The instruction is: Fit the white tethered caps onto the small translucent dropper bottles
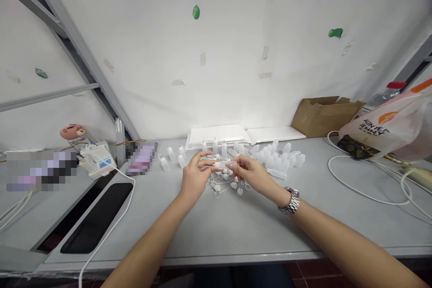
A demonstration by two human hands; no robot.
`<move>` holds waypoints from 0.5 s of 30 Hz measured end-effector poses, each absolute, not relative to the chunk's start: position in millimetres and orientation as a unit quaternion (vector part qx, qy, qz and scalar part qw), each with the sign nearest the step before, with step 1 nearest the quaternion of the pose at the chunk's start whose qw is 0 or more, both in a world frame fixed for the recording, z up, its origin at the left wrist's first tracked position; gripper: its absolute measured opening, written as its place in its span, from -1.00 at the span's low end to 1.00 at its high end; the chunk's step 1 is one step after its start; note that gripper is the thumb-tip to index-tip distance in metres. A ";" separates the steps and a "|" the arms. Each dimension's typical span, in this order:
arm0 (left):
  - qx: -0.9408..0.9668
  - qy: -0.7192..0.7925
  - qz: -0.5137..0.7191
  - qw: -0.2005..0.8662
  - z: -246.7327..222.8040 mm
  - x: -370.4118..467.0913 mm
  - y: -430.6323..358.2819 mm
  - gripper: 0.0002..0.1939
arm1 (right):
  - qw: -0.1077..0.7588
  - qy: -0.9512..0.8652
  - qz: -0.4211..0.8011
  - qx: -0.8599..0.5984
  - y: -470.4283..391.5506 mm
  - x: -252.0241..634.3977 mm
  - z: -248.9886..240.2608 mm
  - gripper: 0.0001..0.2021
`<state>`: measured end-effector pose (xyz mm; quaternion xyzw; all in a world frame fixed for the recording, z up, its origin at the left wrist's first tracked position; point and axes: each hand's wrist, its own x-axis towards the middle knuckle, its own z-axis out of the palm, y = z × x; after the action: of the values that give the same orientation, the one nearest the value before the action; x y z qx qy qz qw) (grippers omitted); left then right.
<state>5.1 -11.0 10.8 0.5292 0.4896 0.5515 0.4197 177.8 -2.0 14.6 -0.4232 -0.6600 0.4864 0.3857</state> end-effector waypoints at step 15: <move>0.545 0.466 0.533 0.448 9.5 6.3 -11.7 -0.67 | 0.345 -0.553 0.634 -0.417 -1.6 178.1 22.6 -0.49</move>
<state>6.3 -11.7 9.5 0.5454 0.4661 0.5335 0.4480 178.1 -1.6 22.6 -0.4169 -0.5530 0.6337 0.3447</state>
